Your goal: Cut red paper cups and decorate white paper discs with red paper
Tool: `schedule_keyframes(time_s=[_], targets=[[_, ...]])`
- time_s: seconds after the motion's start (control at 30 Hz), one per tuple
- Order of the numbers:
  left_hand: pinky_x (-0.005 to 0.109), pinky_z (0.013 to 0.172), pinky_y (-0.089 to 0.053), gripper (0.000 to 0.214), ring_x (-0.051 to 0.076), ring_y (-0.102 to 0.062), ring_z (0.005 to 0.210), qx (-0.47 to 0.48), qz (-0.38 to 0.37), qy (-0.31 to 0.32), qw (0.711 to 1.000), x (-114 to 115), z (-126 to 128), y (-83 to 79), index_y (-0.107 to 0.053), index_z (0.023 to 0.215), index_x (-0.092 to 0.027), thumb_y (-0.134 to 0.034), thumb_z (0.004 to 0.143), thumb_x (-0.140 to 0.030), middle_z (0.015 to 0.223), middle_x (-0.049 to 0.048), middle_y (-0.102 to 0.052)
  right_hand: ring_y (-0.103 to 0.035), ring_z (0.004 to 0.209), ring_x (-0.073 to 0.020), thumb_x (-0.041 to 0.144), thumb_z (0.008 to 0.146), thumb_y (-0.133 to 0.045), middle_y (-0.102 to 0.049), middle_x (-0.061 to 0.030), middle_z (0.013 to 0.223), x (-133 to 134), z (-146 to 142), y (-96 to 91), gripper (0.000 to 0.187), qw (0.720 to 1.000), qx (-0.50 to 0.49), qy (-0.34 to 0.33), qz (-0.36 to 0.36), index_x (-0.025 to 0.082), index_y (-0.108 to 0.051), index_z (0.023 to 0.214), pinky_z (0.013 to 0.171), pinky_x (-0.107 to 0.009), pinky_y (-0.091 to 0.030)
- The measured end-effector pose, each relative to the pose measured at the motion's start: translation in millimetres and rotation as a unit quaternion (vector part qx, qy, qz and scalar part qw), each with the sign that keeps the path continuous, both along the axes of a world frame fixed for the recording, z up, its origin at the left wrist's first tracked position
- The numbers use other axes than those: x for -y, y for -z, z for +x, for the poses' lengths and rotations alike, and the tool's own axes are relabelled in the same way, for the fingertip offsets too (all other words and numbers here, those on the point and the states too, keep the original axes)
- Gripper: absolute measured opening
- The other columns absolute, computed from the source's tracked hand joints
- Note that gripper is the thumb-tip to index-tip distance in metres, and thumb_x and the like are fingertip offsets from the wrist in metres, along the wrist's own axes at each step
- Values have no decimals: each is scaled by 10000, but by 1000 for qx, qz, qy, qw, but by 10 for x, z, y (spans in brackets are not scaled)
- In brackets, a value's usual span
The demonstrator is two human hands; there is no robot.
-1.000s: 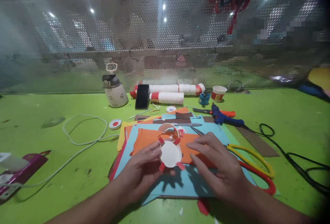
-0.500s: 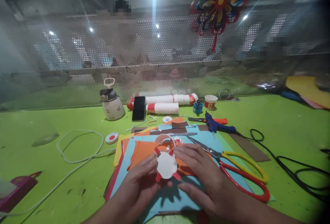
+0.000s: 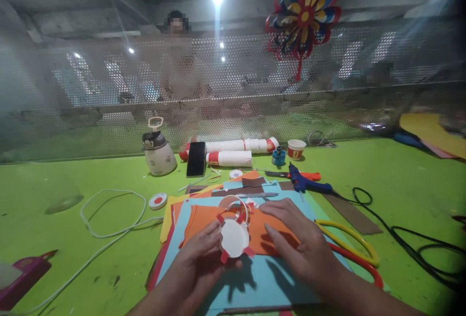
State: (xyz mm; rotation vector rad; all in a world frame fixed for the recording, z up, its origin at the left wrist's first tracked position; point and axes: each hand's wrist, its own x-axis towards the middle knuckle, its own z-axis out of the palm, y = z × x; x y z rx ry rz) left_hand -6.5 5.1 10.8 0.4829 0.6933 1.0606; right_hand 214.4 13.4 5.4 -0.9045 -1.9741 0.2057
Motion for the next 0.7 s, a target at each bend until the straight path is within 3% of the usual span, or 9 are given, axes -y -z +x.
schedule_keyframes(time_s=[0.23,0.47,0.7], targets=[[383,671,-549,252,260,-671,792,7,5,29,1000,15,13,-12,-680,1076,-61,-611,840,-115,1014,178,-689,-627,709,-156,154,934,-507,-660,5,782,-1,1,7,235,999,-26,15,-28,242,-608,1128,656,-307,-508],[360,679,-540,267,220,-650,736,19,46,108,993,25,21,101,-699,1058,-53,-644,813,-145,887,140,-677,-652,730,-163,144,918,-529,-702,-12,812,-2,12,-2,180,1000,-20,12,-16,215,-657,1021,696,-308,-505],[360,691,-529,305,220,-651,748,-16,22,111,993,23,10,175,-711,1024,-84,-739,743,-199,902,134,-681,-633,705,-155,158,923,-516,-671,-22,751,-19,12,-35,162,999,-21,18,-32,173,-668,979,645,-281,-500]])
